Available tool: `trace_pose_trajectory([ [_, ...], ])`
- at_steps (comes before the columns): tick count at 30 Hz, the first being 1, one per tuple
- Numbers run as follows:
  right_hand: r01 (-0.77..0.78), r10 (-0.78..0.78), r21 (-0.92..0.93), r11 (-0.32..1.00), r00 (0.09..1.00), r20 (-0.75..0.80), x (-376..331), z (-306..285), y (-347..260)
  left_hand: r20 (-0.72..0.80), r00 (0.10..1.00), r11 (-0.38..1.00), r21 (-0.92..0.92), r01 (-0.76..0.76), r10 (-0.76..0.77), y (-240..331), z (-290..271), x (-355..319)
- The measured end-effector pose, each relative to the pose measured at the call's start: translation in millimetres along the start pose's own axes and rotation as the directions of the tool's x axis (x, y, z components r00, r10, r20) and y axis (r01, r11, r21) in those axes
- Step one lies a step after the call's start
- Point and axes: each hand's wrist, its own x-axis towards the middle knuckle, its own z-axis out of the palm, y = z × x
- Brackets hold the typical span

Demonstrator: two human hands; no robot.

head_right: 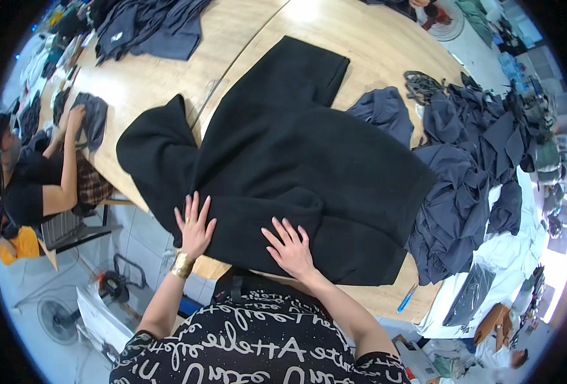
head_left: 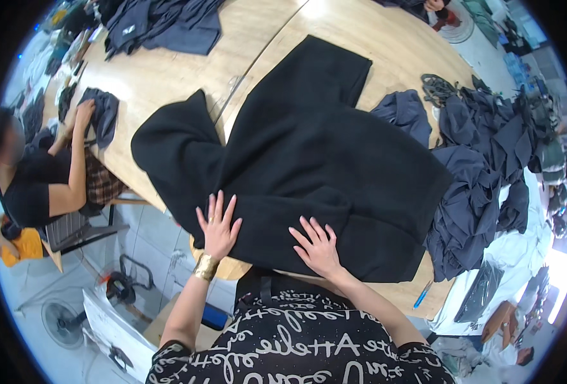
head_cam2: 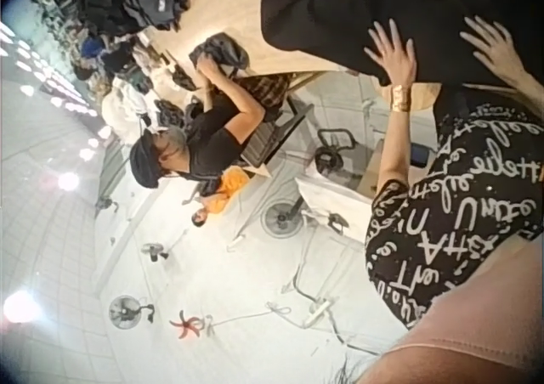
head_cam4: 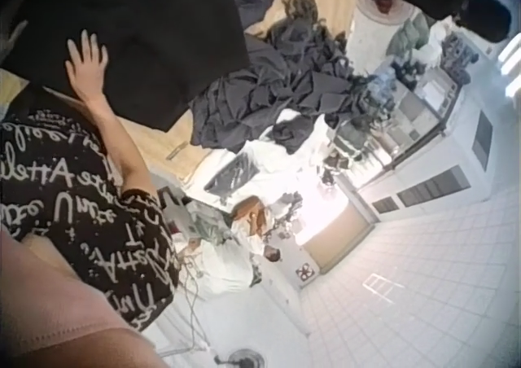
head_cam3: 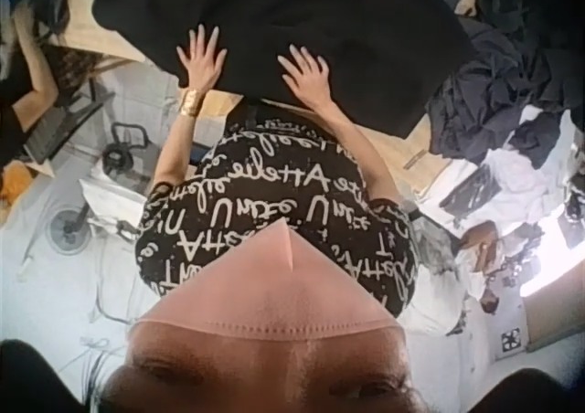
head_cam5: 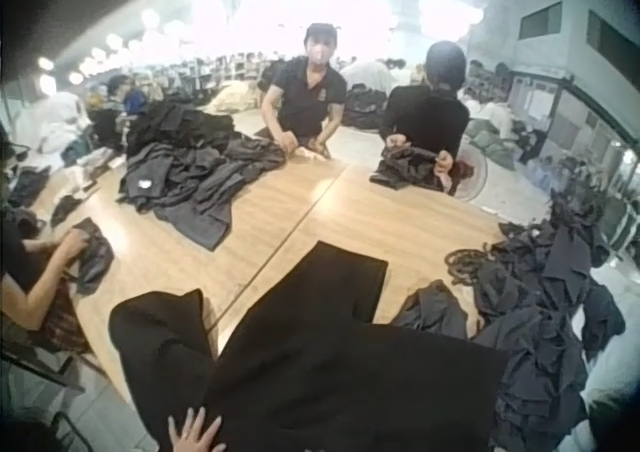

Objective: Fold fabric garments and place them neatly inside transparent plastic bags.

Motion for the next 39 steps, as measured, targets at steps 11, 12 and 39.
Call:
trace_pose_trajectory([
  [11, -0.464, 0.873, 0.772, 0.435, 0.427, -0.236, 310.2, -105.0, 293.1, 0.094, 0.714, 0.702, -0.311, -0.641, 0.694, 137.4, 3.8, 67.7],
  [12, -0.396, 0.831, 0.893, 0.214, 0.555, 0.047, 320.4, -114.3, 312.7, 0.121, 0.672, 0.676, -0.270, -0.686, 0.730, 146.4, 17.1, 72.3],
  [39, -0.435, 0.280, -0.469, 0.768, 0.888, -0.366, -39.5, -89.1, 206.5, -0.047, 0.955, 0.856, -0.431, -0.284, 0.293, 0.1, -25.0, 52.1],
])
